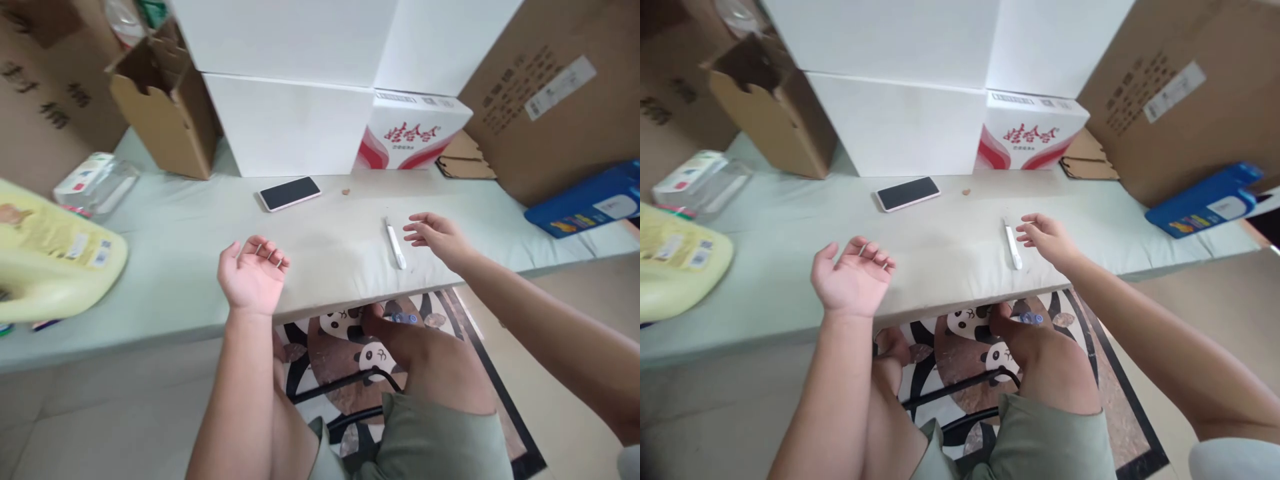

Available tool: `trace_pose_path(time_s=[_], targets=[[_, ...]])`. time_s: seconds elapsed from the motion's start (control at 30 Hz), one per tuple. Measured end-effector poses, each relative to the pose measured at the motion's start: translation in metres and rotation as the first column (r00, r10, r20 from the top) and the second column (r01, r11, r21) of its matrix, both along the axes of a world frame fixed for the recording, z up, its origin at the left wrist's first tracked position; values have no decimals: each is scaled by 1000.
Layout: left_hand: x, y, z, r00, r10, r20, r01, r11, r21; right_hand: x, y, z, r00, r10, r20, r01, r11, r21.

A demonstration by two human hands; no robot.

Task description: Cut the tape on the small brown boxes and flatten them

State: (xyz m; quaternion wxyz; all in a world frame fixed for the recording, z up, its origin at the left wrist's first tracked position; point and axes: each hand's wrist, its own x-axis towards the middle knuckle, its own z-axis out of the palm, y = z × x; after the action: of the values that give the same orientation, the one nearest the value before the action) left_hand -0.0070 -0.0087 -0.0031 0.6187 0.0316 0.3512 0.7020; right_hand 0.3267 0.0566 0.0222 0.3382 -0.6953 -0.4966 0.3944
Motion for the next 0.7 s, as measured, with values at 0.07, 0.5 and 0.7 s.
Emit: trace_pose_path(time_s=[0.07,0.5,0.7], targets=[[-9,-5,2,998,19,58,-21,999,29,-34,7,2,992,123,12,-124,992,37],[-46,-13,2,978,59,200,-79,993,90,-349,117,22,546,480,686,-818,484,312],[-58,-11,4,980,78,185,-95,992,83,-430,183,43,562,437,702,-796,519,313]])
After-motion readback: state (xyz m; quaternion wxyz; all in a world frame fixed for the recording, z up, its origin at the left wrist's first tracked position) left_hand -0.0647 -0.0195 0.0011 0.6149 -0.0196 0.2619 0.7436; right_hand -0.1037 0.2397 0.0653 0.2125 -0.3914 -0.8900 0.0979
